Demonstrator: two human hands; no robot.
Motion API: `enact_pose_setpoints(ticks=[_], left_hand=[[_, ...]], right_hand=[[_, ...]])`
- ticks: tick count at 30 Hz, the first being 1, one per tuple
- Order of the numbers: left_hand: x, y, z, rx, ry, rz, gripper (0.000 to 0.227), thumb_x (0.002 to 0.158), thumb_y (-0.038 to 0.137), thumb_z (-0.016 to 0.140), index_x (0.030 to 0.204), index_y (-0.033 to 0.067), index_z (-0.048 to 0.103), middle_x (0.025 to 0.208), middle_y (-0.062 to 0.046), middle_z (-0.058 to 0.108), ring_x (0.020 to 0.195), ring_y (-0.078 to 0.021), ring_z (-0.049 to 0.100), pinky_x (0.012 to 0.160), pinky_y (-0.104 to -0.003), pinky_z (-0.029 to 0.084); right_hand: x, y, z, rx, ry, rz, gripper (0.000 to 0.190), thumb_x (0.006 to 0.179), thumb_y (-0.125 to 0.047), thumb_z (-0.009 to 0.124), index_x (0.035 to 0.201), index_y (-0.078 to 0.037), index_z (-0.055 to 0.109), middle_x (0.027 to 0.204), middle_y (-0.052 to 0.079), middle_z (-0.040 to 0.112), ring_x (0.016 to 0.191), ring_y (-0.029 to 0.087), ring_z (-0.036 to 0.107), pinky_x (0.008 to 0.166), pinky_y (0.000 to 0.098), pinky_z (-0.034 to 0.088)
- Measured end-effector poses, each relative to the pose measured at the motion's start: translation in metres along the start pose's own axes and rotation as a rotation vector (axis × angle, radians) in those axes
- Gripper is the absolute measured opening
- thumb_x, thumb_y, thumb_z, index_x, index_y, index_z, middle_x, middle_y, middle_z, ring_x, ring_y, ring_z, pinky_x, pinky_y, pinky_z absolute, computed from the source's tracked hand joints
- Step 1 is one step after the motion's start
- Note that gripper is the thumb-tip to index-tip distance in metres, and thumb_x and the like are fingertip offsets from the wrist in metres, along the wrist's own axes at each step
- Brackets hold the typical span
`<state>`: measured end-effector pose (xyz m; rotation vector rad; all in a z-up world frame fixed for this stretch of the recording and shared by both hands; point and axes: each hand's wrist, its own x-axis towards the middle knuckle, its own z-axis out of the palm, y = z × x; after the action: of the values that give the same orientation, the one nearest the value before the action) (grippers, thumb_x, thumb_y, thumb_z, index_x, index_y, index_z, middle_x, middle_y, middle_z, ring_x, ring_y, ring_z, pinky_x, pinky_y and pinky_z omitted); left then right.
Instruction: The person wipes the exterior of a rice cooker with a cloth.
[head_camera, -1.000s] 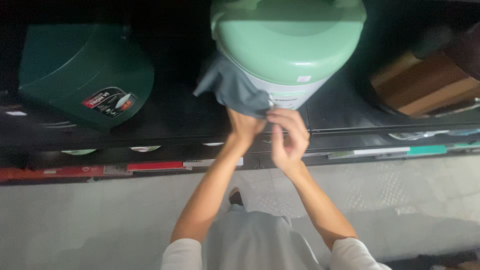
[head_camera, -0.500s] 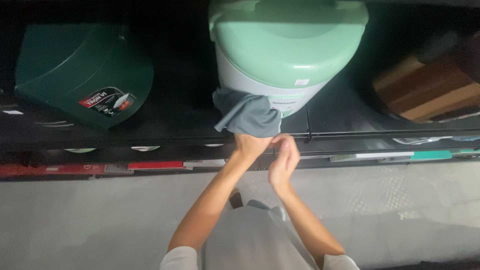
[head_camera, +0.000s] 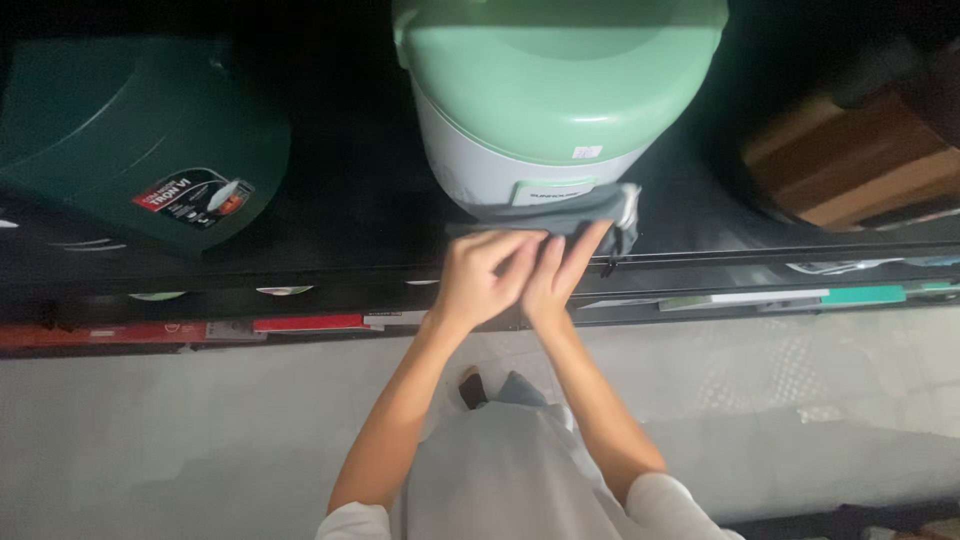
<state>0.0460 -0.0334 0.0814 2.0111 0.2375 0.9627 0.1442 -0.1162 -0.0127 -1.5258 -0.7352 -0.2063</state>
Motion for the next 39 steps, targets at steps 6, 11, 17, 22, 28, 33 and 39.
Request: enact_pose_setpoints(ticks=[6,11,17,22,28,33,39], left_hand=[[-0.002,-0.011,-0.013,0.007,0.224,-0.048,0.013,0.098,0.001,0.061,0.099,0.0006,0.074,0.092,-0.011,0.076,0.079,-0.0176,0.074,0.069,-0.029,0.056],[0.001,-0.027,-0.015,0.021,0.374,-0.060,0.011,0.101,0.000,0.061,0.103,-0.0008,0.071,0.098,-0.010,0.074,0.084,-0.0165,0.071,0.072,-0.028,0.054],[0.011,-0.045,-0.003,0.068,0.508,-0.071,0.019,0.103,0.000,0.061,0.121,0.0030,0.063,0.115,-0.010,0.065,0.096,-0.0164,0.067,0.077,-0.027,0.055],[0.020,-0.057,0.002,0.137,0.553,-0.074,0.032,0.104,0.006,0.061,0.134,0.0030,0.053,0.134,-0.015,0.055,0.115,-0.0234,0.059,0.095,-0.036,0.052],[0.031,-0.077,0.016,0.225,0.552,-0.084,0.054,0.116,0.029,0.039,0.162,0.0035,0.028,0.169,-0.023,0.026,0.159,-0.0388,0.030,0.133,-0.050,0.026],[0.032,-0.093,0.035,0.076,0.551,-0.112,0.063,0.117,0.042,0.026,0.166,0.0039,0.018,0.174,-0.023,0.021,0.164,-0.0401,0.023,0.136,-0.051,0.021],[0.036,-0.103,0.042,0.124,0.618,-0.088,0.067,0.116,0.047,0.021,0.165,0.0024,0.021,0.172,-0.022,0.025,0.160,-0.0399,0.027,0.133,-0.049,0.023]], right_hand=[[0.066,0.013,0.009,-0.086,0.175,-0.130,0.079,0.111,-0.040,0.039,0.165,0.006,0.006,0.176,0.020,0.008,0.162,0.029,0.007,0.134,0.0406,0.004],[0.056,0.020,0.013,0.100,0.189,-0.092,0.075,0.113,-0.045,0.023,0.166,0.007,0.010,0.176,0.023,0.011,0.164,0.034,0.010,0.133,0.0445,0.006],[0.028,0.038,0.007,-0.223,0.062,-0.407,0.058,0.111,-0.034,0.034,0.158,0.001,0.034,0.165,0.022,0.028,0.159,0.038,0.025,0.130,0.0516,0.015],[0.060,0.066,-0.024,-0.417,0.108,-0.383,0.063,0.098,-0.030,0.062,0.151,0.000,0.044,0.146,0.019,0.036,0.142,0.031,0.034,0.125,0.0484,0.027],[0.050,0.116,-0.013,-0.275,0.182,-0.134,0.067,0.117,-0.025,0.043,0.169,0.003,0.013,0.171,0.033,0.001,0.162,0.044,-0.001,0.134,0.0503,0.000],[-0.008,0.122,0.018,-0.440,0.010,-0.448,0.092,0.093,-0.030,0.075,0.156,0.005,0.017,0.164,0.030,0.009,0.156,0.045,0.007,0.128,0.0569,-0.001],[0.039,0.110,-0.004,-0.490,-0.131,-0.522,0.080,0.087,-0.047,0.082,0.145,-0.008,0.044,0.158,0.016,0.031,0.154,0.031,0.026,0.134,0.0468,0.009]])
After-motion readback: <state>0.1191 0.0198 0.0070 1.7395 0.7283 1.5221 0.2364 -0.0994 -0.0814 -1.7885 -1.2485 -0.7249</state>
